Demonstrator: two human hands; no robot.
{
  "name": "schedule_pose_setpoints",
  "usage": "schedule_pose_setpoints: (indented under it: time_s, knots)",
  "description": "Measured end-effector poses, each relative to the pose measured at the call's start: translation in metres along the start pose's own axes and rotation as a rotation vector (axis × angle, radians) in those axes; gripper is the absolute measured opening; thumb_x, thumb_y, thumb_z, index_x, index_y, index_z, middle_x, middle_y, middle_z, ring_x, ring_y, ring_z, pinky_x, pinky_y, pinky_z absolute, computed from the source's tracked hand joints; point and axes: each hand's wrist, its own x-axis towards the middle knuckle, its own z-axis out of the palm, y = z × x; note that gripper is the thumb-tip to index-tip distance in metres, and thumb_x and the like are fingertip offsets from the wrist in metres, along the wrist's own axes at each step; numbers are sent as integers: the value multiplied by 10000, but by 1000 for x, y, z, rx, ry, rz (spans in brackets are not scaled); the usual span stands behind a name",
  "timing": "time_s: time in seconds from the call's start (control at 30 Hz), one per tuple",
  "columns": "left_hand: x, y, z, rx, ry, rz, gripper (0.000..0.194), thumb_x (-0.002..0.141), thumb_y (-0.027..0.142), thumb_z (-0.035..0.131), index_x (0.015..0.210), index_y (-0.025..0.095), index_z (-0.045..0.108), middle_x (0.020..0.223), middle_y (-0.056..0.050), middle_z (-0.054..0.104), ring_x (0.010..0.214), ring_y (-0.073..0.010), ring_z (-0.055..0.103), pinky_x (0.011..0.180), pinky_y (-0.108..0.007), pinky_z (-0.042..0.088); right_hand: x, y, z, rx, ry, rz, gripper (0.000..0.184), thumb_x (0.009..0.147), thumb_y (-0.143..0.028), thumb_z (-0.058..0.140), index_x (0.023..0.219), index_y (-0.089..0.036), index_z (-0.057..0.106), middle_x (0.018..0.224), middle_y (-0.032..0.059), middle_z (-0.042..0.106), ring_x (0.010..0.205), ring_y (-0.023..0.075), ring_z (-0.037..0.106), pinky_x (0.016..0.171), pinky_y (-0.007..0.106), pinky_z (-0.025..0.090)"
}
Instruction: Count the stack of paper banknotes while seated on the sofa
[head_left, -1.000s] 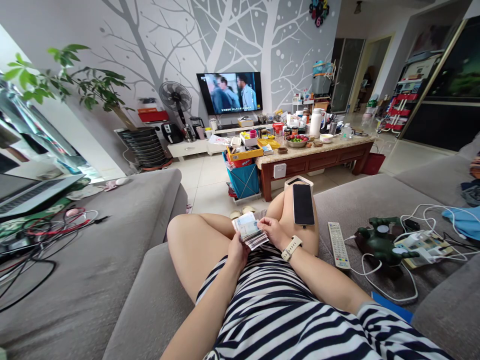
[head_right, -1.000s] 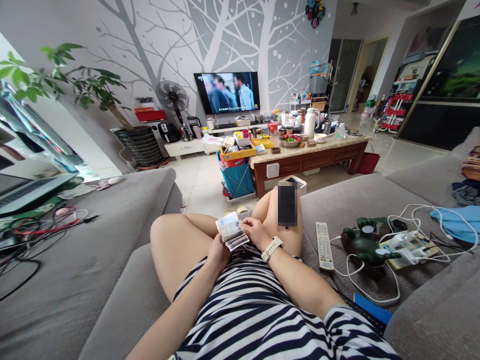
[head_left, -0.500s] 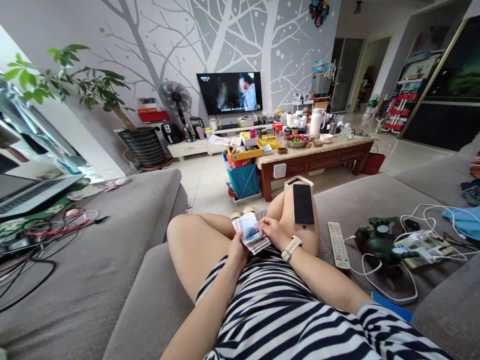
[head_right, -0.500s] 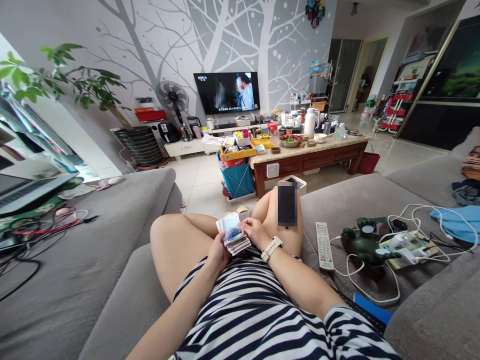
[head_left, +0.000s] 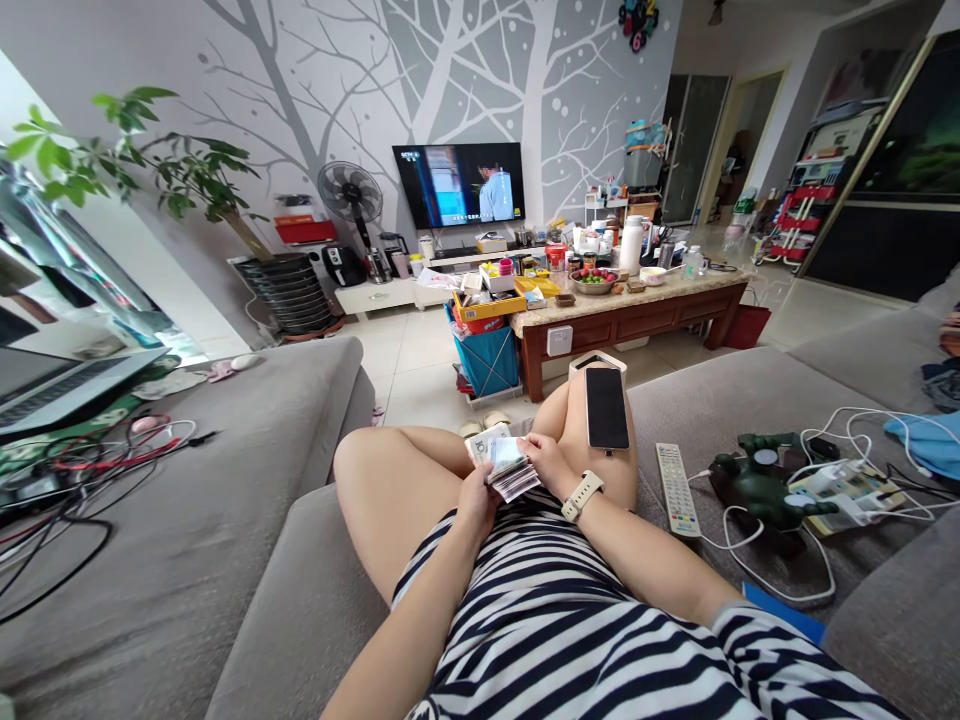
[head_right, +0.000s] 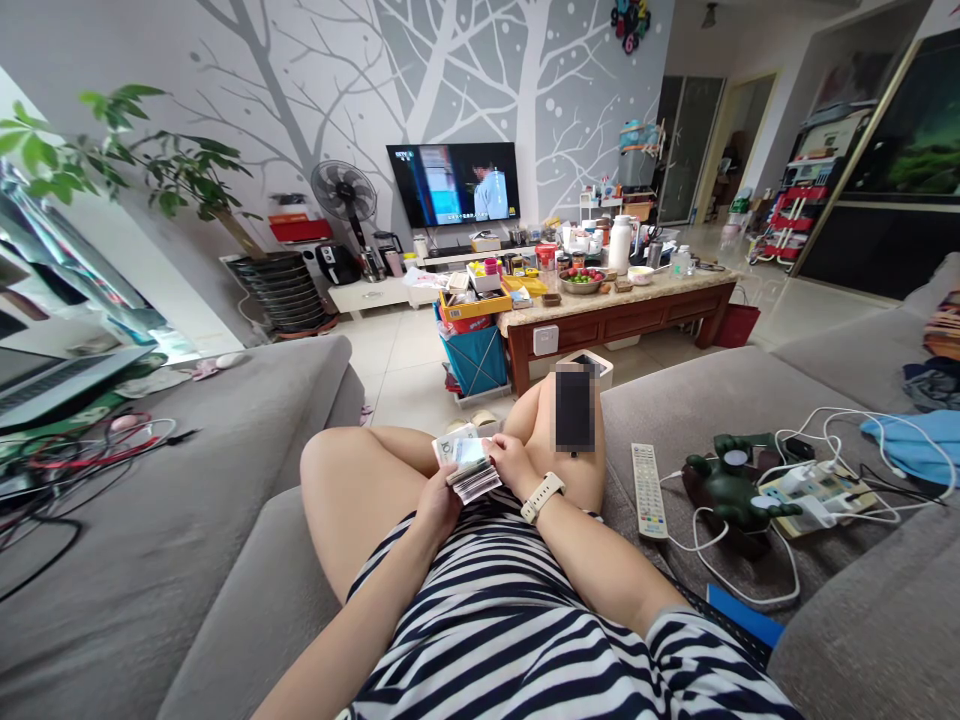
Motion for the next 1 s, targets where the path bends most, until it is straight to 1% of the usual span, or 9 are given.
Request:
schedule_pose_setpoints:
  time_s: [0.17,0.4,0.5,0.63,0.73,1.0]
  knots:
    - [2,1,2,-52,32,-9,379,839,264,553,1165,78,607,891,-141,715,773,-240,694,720,-354,566,-3,-2,-1,-9,-9,-31,371,758,-490,578,591,-190,437,541,-48,405,535,107,350,545,255,287]
    - [1,3,5,-87,56,-23,384,853,278,533,1188,103,603,951,-136,712,839,-246,691,749,-357,563,-6,-5,-2,30,-62,-65,394,757,-500,596,572,-192,434,535,-51,383,531,103,329,532,249,280]
    - [-1,3,6,-83,48,-18,359,873,277,504,1162,97,619,951,-143,712,851,-248,691,746,-355,565,-7,-6,-3,54,-78,-53,370,747,-492,607,586,-186,475,553,-43,415,543,108,358,545,250,302]
    - [-3,3,7,-69,30,-21,353,880,283,492,1145,95,629,935,-146,714,855,-252,692,738,-356,569,-7,-7,-2,106,-84,-24,306,721,-467,638,681,-173,560,600,-33,476,569,114,399,571,251,334]
    - [-3,3,6,-57,29,-22,348,878,280,492,1140,97,633,927,-144,716,853,-252,693,737,-358,570,-8,-9,-1,134,-89,-17,292,708,-449,653,720,-170,570,619,-32,495,579,114,415,581,251,345]
    - [-2,2,7,-44,48,-13,329,884,268,482,1127,105,632,932,-143,715,835,-244,695,741,-356,567,-8,-8,-1,111,-72,0,292,704,-456,641,728,-171,582,639,-21,522,595,124,440,598,260,363]
